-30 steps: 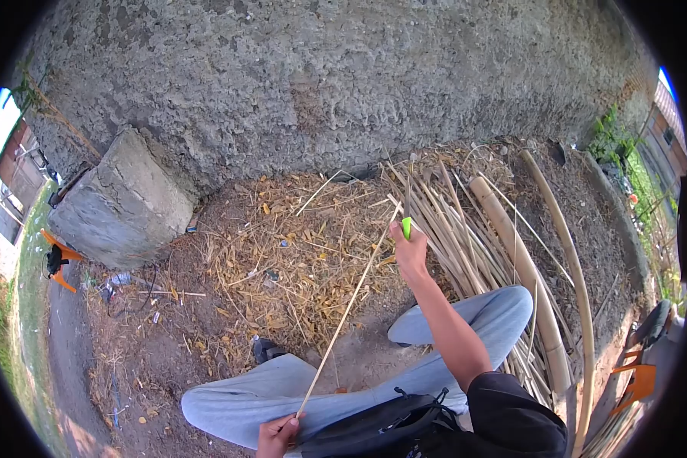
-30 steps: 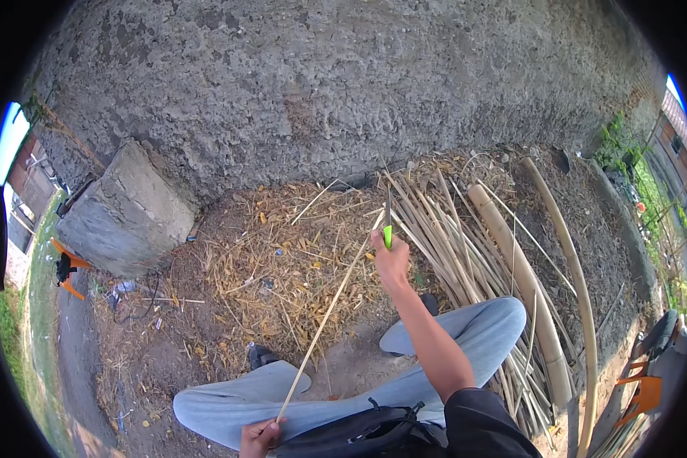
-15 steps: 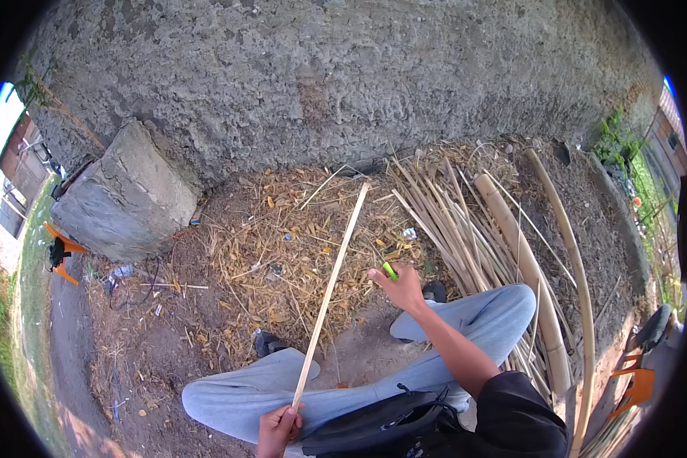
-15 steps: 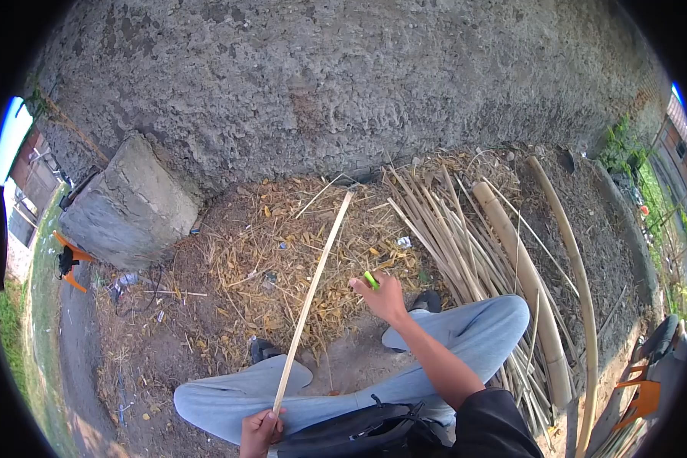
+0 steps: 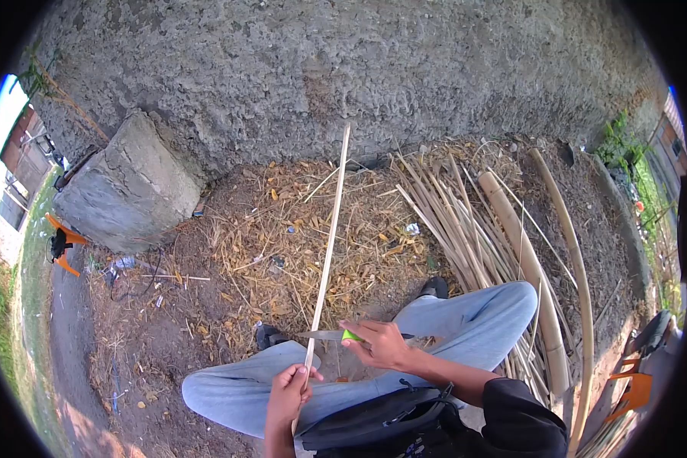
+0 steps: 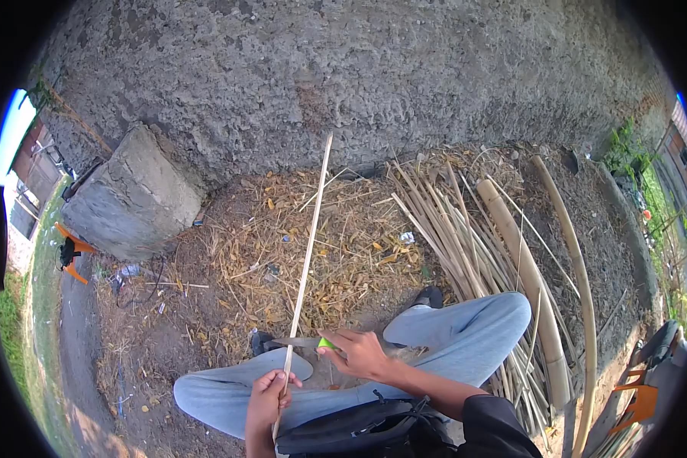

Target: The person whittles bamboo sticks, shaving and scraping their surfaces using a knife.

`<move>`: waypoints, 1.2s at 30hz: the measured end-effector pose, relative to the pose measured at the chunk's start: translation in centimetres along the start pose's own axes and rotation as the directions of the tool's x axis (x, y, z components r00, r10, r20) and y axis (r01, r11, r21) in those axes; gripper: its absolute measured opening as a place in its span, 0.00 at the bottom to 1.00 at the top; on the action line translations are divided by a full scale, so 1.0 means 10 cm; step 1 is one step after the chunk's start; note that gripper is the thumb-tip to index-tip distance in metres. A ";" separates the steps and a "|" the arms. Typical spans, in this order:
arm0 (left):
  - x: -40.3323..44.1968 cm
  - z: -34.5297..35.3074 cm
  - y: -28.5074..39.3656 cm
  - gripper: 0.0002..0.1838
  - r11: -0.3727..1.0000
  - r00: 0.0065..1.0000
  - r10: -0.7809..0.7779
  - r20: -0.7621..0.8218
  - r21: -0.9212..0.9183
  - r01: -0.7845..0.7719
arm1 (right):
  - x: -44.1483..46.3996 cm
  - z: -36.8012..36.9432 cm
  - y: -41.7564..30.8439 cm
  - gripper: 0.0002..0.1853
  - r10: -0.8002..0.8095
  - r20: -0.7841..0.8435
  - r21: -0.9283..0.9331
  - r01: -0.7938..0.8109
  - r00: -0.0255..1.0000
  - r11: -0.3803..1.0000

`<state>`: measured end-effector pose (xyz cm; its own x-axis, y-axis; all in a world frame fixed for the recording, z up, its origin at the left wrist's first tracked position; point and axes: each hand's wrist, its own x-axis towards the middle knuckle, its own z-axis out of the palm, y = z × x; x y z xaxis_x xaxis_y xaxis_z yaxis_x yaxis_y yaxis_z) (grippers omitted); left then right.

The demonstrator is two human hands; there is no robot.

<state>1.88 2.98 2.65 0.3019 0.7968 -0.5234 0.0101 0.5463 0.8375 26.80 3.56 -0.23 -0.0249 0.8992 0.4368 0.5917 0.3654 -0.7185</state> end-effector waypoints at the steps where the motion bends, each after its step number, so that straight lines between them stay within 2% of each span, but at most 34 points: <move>1: 0.03 0.03 0.03 0.14 0.998 1.000 0.014 0.019 -0.057 -0.012 | -0.02 0.01 -0.02 0.17 -0.067 0.009 -0.042 0.067 0.998 0.997; 4: 0.06 0.17 0.15 0.14 0.993 0.997 -0.071 0.014 -0.091 0.072 | -0.02 -0.02 -0.08 0.19 -0.035 -0.029 -0.024 0.034 0.999 0.999; 11: 0.14 0.30 0.13 0.16 0.983 0.989 -0.112 0.097 -0.137 0.125 | -0.04 -0.02 -0.07 0.18 -0.007 -0.054 -0.059 0.004 0.999 0.998; 13: 0.13 0.30 0.15 0.17 0.956 0.970 -0.175 0.168 -0.205 0.208 | -0.04 -0.03 -0.09 0.17 -0.053 -0.097 -0.102 0.043 0.994 0.994; 16: 0.14 0.30 0.13 0.17 0.938 0.960 -0.192 0.205 -0.249 0.241 | -0.02 -0.04 -0.11 0.17 -0.094 -0.134 -0.133 0.076 0.986 0.988; 26: 0.15 0.36 0.06 0.17 0.947 0.970 -0.190 0.152 -0.231 0.222 | -0.05 -0.04 -0.08 0.19 -0.155 -0.144 -0.234 0.118 0.977 0.965; 31: 0.19 0.34 0.05 0.18 0.910 0.959 -0.164 0.232 -0.340 0.238 | -0.07 -0.07 -0.10 0.19 -0.160 -0.087 -0.249 0.134 0.983 0.959; 36: 0.21 0.32 0.06 0.18 0.916 0.958 -0.162 0.236 -0.326 0.235 | -0.08 -0.02 -0.05 0.19 -0.164 -0.107 -0.221 0.138 0.981 0.965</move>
<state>5.61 4.15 2.57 0.5127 0.6142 -0.5999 -0.2305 0.7715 0.5930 26.68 2.58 -0.13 -0.0356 0.7961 0.6041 0.7462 0.4232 -0.5138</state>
